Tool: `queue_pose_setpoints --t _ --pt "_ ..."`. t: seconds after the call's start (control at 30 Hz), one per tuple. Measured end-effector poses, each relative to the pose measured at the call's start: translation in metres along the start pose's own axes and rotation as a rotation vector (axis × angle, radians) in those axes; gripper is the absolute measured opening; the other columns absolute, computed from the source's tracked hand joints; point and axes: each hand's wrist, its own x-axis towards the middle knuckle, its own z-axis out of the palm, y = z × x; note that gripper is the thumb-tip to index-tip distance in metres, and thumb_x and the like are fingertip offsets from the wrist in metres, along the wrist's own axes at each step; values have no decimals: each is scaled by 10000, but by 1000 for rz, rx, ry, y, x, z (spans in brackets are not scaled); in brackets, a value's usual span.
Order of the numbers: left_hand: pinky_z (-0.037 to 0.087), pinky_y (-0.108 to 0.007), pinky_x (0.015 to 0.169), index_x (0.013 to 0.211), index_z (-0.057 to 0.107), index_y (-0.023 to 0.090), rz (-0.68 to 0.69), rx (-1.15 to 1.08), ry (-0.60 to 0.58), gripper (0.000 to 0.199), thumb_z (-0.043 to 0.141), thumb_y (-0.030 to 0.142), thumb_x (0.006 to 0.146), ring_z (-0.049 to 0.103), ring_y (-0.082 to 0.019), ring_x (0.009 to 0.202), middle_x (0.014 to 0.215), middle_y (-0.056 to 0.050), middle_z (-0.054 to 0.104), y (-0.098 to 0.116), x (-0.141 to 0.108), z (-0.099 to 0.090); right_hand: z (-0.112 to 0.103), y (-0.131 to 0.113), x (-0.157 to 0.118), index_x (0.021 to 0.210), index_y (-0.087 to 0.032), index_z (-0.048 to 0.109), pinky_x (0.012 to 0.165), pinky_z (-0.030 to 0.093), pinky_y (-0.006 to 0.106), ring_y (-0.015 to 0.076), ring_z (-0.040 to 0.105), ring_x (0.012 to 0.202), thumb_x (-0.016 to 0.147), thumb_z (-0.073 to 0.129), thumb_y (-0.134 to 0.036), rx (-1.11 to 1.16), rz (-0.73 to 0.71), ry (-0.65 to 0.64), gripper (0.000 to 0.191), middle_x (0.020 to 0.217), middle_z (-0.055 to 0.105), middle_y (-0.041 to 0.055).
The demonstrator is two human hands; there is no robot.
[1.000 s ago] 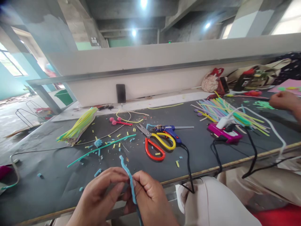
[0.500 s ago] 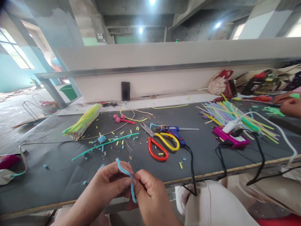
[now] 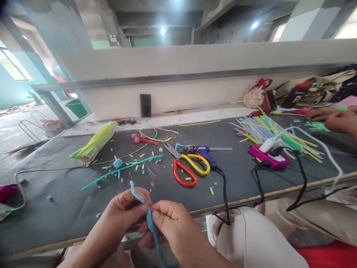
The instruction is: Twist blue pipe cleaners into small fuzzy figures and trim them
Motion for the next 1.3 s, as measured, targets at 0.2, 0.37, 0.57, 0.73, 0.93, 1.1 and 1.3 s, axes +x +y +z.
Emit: queue_pose_setpoints --t 0.2,0.37,0.57,0.73,0.93,1.1,1.3 --pt "362 -185 515 696 564 145 24 70 38 181 701 259 665 455 -58 488 556 52 532 7 0 0 0 3 0 796 -112 623 579 501 272 144 657 547 770 625 -455 159 61 -57 344 709 689 62" --pt "375 -190 530 721 560 151 15 58 7 171 666 285 719 473 -66 502 566 47 535 6 -3 3 2 4 -1 767 -127 593 501 458 225 108 599 461 768 637 -422 182 6 -30 299 604 659 27" --pt "359 -202 521 726 540 164 17 85 -39 158 632 289 754 470 -71 473 546 50 522 5 0 2 1 -2 0 709 -138 611 584 481 254 125 625 539 731 640 -508 -45 -7 4 371 625 653 16" --pt "375 -207 575 691 547 148 73 153 -37 169 666 267 710 481 -83 569 624 26 542 7 6 -6 2 2 1 715 -167 591 609 508 280 144 641 576 777 593 -465 -213 -80 76 304 649 636 0" --pt "336 -206 518 678 529 146 4 64 -128 244 685 331 712 446 -75 486 545 33 522 0 4 -6 6 5 1 631 -154 560 516 454 236 120 589 478 810 521 -383 -255 -85 32 293 550 615 6" --pt "363 -211 565 783 614 124 -20 -181 -181 226 678 338 749 499 -88 545 602 2 565 -4 0 -9 6 6 -1 711 -139 572 492 453 231 111 571 449 795 541 -384 49 -59 -26 261 549 625 18" --pt "387 -214 611 700 671 121 93 -185 -195 176 779 245 640 519 -91 604 683 -7 584 0 -1 -12 11 10 -6 742 -135 586 500 474 242 115 578 439 805 556 -387 83 -38 -23 261 535 628 20"
